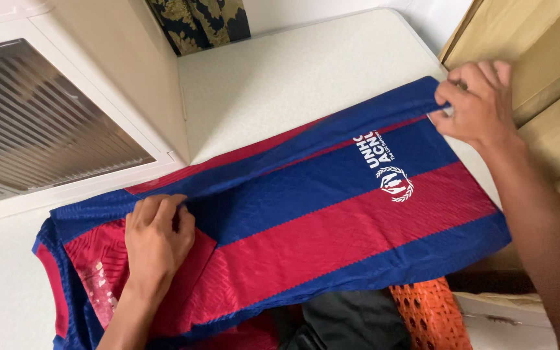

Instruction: The person unfolds a blue and red jersey, lays it flat on a table, and folds it into a small rectangular shape before placing it inside a storage cabinet.

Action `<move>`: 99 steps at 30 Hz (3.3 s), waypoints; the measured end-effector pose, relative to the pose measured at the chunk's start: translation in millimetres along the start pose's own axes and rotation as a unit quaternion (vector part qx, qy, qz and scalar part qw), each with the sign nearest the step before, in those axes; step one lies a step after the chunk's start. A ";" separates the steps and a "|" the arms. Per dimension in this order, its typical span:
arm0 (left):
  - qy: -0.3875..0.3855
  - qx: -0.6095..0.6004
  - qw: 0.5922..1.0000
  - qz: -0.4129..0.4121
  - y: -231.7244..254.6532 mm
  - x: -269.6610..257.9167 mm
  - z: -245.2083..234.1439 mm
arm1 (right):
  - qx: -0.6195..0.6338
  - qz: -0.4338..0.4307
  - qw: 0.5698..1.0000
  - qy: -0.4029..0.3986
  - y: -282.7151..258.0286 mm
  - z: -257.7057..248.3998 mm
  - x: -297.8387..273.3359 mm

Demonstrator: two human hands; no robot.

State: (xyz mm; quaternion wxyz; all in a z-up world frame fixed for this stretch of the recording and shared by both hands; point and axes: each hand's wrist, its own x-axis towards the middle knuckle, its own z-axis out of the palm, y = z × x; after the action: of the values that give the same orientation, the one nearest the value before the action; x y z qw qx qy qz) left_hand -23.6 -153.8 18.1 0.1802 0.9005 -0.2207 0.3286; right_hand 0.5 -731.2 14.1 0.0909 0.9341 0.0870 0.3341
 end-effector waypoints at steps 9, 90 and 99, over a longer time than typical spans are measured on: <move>-0.184 -0.016 0.982 0.048 1.4 6.6 -16.4 | 0.080 0.115 0.911 -0.388 -27.3 -40.3 -2.3; -0.299 0.013 0.951 -0.076 -23.2 -136.0 -137.1 | 0.404 -0.202 0.882 -0.134 -344.4 -74.9 35.6; -0.130 -0.097 0.985 -0.066 -64.6 -144.2 -154.7 | 0.428 -0.233 0.861 -0.146 -403.7 -68.3 48.6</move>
State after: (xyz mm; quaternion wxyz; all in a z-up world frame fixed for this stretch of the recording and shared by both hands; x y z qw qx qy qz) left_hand -168.6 13.2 21.0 0.2575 0.9265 -0.2129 0.1730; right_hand -47.3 -321.9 3.6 -0.2312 0.8714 0.4225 0.0930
